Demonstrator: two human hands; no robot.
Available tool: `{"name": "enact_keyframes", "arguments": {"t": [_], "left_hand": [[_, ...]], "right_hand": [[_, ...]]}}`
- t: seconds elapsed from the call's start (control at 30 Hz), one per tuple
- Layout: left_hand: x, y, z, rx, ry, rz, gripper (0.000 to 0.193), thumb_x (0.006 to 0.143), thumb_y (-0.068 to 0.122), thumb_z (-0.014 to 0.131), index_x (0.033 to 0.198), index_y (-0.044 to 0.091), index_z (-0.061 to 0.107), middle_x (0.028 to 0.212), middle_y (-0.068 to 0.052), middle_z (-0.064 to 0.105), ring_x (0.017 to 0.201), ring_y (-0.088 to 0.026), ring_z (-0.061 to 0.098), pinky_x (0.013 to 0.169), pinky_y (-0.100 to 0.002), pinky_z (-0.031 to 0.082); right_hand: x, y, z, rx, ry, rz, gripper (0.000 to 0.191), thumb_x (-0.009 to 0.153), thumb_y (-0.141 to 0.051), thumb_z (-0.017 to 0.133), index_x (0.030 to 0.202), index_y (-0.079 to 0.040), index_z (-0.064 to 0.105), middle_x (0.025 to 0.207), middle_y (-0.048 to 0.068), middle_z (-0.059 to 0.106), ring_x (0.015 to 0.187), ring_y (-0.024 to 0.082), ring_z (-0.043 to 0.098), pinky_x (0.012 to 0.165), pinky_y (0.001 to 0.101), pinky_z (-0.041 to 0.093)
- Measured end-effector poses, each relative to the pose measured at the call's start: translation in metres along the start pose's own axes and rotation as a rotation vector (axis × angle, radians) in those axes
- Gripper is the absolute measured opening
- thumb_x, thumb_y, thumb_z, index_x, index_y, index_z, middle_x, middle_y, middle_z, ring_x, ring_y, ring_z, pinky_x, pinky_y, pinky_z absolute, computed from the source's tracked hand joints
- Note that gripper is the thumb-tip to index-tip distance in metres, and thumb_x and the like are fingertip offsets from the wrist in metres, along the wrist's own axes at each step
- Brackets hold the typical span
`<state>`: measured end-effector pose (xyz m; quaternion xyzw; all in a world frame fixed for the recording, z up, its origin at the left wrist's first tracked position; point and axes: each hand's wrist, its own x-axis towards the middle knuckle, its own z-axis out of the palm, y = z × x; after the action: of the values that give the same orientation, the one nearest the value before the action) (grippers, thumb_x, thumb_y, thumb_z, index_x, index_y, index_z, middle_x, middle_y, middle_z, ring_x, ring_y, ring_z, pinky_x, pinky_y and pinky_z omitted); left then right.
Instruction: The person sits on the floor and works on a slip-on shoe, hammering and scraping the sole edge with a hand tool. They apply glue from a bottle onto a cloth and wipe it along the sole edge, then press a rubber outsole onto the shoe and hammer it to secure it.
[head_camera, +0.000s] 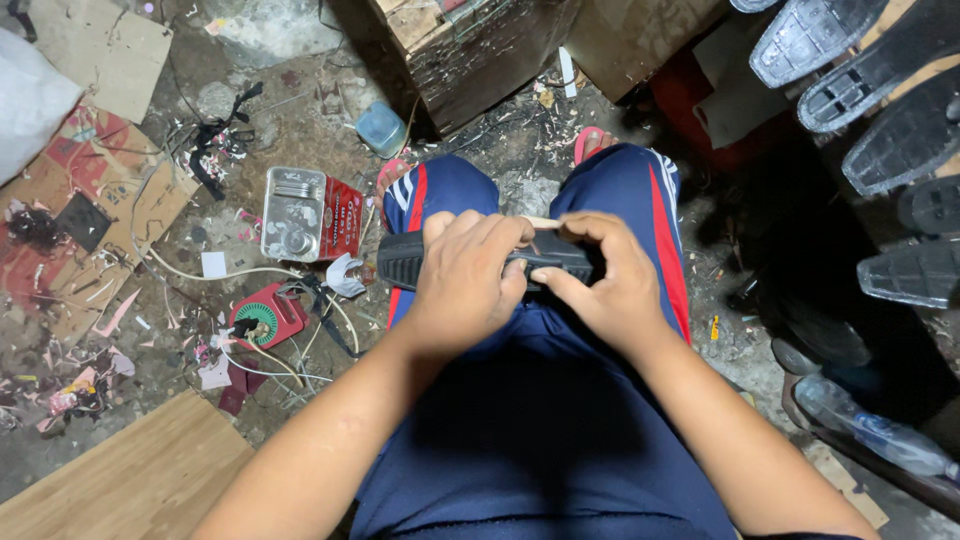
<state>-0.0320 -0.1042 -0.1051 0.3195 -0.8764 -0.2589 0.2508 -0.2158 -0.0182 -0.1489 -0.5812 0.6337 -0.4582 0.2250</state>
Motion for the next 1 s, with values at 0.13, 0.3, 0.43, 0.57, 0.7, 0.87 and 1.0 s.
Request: {"name": "enact_keyframes", "arguments": {"t": [0.13, 0.3, 0.43, 0.57, 0.7, 0.87, 1.0], "left_hand": [[0.004, 0.003, -0.004, 0.077, -0.038, 0.019, 0.036, 0.078, 0.010, 0.068, 0.113, 0.013, 0.070, 0.098, -0.004, 0.064, 0.092, -0.026, 0.058, 0.084, -0.045, 0.037], [0.008, 0.004, -0.002, 0.138, -0.086, 0.047, 0.036, 0.075, 0.013, 0.068, 0.111, 0.012, 0.073, 0.112, -0.004, 0.069, 0.094, -0.026, 0.058, 0.085, -0.044, 0.038], [0.008, 0.007, 0.003, 0.179, -0.093, 0.058, 0.039, 0.076, 0.019, 0.071, 0.113, 0.007, 0.073, 0.119, -0.006, 0.070, 0.096, -0.025, 0.059, 0.087, -0.044, 0.040], [0.006, 0.009, 0.006, 0.190, -0.106, 0.073, 0.041, 0.082, 0.029, 0.076, 0.115, 0.004, 0.073, 0.119, -0.008, 0.070, 0.097, -0.027, 0.058, 0.086, -0.045, 0.040], [0.006, 0.010, 0.010, 0.173, -0.077, 0.072, 0.036, 0.084, 0.029, 0.075, 0.113, 0.006, 0.073, 0.116, -0.005, 0.070, 0.099, -0.026, 0.058, 0.085, -0.044, 0.039], [0.011, 0.015, 0.015, 0.195, -0.101, 0.004, 0.024, 0.081, 0.025, 0.074, 0.097, 0.008, 0.073, 0.102, -0.005, 0.068, 0.093, -0.029, 0.056, 0.081, -0.046, 0.038], [0.015, 0.019, 0.015, 0.211, -0.139, -0.065, 0.018, 0.079, 0.024, 0.074, 0.089, 0.009, 0.073, 0.094, -0.005, 0.066, 0.091, -0.029, 0.055, 0.079, -0.046, 0.037]], "right_hand": [[-0.007, 0.007, -0.017, -0.011, -0.062, -0.028, 0.045, 0.075, -0.011, 0.088, 0.113, 0.002, 0.067, 0.131, 0.020, 0.065, 0.122, 0.031, 0.065, 0.102, 0.0386, 0.053], [-0.013, 0.011, -0.019, -0.069, -0.054, -0.127, 0.038, 0.078, -0.010, 0.086, 0.110, 0.001, 0.069, 0.125, 0.017, 0.069, 0.121, 0.035, 0.066, 0.106, 0.0419, 0.052], [-0.013, 0.011, -0.013, -0.044, -0.036, -0.131, 0.031, 0.079, -0.006, 0.084, 0.103, 0.001, 0.065, 0.119, 0.016, 0.071, 0.117, 0.035, 0.067, 0.103, 0.0421, 0.053], [-0.013, 0.009, -0.009, -0.056, -0.004, -0.167, 0.030, 0.080, -0.005, 0.084, 0.100, 0.000, 0.062, 0.114, 0.016, 0.070, 0.111, 0.035, 0.067, 0.098, 0.0416, 0.054], [-0.014, 0.008, -0.007, -0.075, -0.005, -0.169, 0.031, 0.081, -0.006, 0.084, 0.101, 0.000, 0.061, 0.113, 0.016, 0.070, 0.109, 0.034, 0.067, 0.096, 0.0411, 0.054], [-0.014, 0.007, -0.008, -0.084, -0.003, -0.119, 0.031, 0.082, -0.008, 0.084, 0.102, -0.001, 0.063, 0.113, 0.014, 0.071, 0.108, 0.032, 0.068, 0.095, 0.0398, 0.054], [-0.014, 0.006, -0.011, -0.071, -0.004, -0.068, 0.037, 0.080, -0.011, 0.086, 0.108, 0.001, 0.064, 0.115, 0.015, 0.070, 0.110, 0.032, 0.068, 0.097, 0.0395, 0.053]]}}
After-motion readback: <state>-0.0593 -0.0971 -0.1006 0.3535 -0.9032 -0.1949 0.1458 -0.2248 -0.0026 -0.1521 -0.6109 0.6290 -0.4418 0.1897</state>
